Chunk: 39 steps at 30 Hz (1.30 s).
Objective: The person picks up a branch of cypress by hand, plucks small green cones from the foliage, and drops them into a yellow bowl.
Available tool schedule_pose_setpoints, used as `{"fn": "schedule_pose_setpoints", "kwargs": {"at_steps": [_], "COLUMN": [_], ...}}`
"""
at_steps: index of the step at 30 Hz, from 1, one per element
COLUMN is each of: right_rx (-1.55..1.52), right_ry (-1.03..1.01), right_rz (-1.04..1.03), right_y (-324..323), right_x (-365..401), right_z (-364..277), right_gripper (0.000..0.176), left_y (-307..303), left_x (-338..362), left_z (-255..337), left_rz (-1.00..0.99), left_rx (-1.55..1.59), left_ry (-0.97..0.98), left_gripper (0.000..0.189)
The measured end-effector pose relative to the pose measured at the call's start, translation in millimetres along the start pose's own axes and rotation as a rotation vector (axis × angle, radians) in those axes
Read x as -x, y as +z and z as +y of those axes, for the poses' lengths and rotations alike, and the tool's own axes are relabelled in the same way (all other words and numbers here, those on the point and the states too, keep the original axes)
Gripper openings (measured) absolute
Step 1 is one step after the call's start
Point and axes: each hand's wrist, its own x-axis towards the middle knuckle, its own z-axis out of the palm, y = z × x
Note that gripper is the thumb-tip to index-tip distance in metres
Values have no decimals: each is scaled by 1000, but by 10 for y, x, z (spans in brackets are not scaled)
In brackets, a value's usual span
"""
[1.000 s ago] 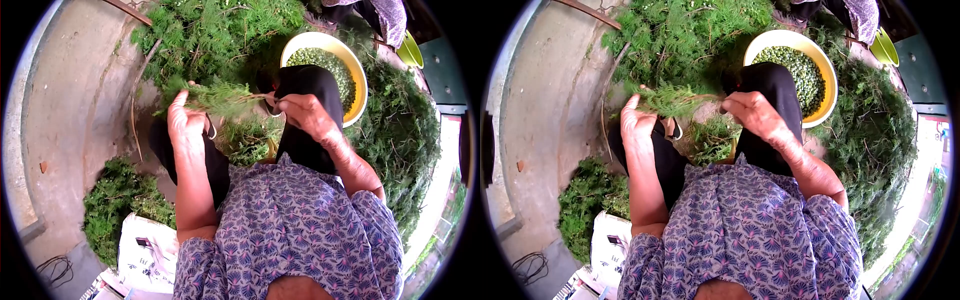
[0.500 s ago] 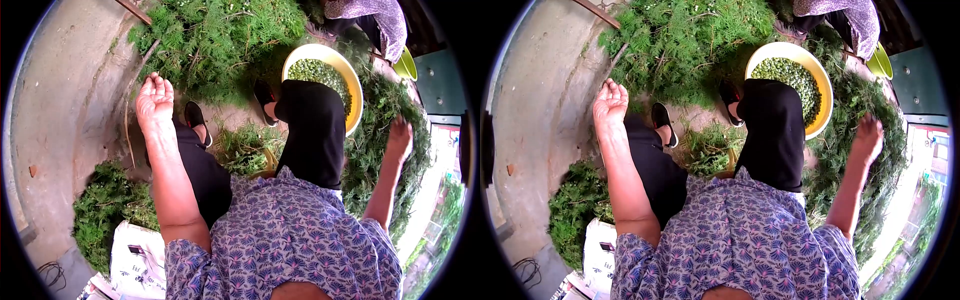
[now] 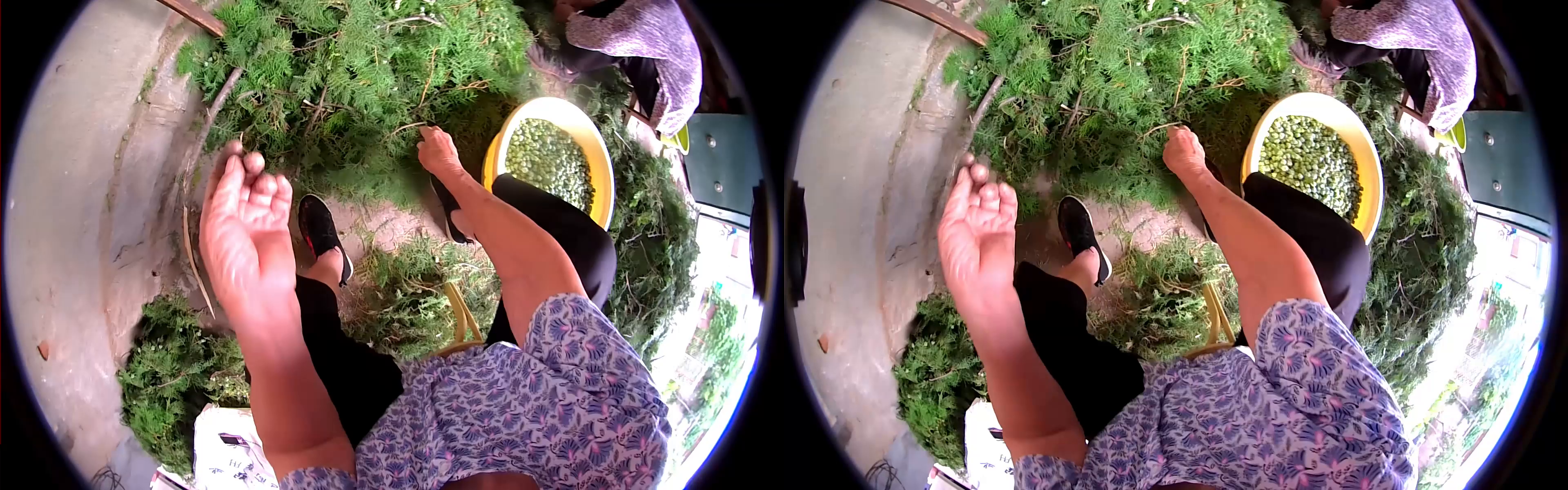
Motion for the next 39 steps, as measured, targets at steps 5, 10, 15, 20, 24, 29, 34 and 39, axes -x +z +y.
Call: {"fn": "schedule_pose_setpoints", "kwargs": {"at_steps": [5,10,15,20,24,29,34,39], "right_rx": [271,551,545,-6,-374,-413,-317,-266], "right_ry": [-176,-245,-260,-260,-319,-402,-517,-570], "right_rz": [-108,-396,-237,-124,2,198,246,250], "right_y": [394,288,-429,-1038,-1573,-1901,-2022,-2028], "right_x": [-372,-487,-399,-127,372,1142,1892,2461], "right_z": [13,-70,-268,-531,-1089,-1483,-1586,-1455], "right_gripper": [33,18,11,16,19,17,15,13], "left_y": [89,135,103,29,61,163,459,398], "left_x": [35,29,84,155,351,673,1074,1263], "left_z": [61,87,84,-110,-320,-587,-420,-510], "left_rz": [102,101,80,-23,-14,-130,-40,-177], "left_rx": [-12,19,13,-11,-152,-463,-1083,-1069], "left_ry": [-26,-18,30,25,15,535,1111,900], "left_gripper": [15,16,14,10,9,18,24,26]}}
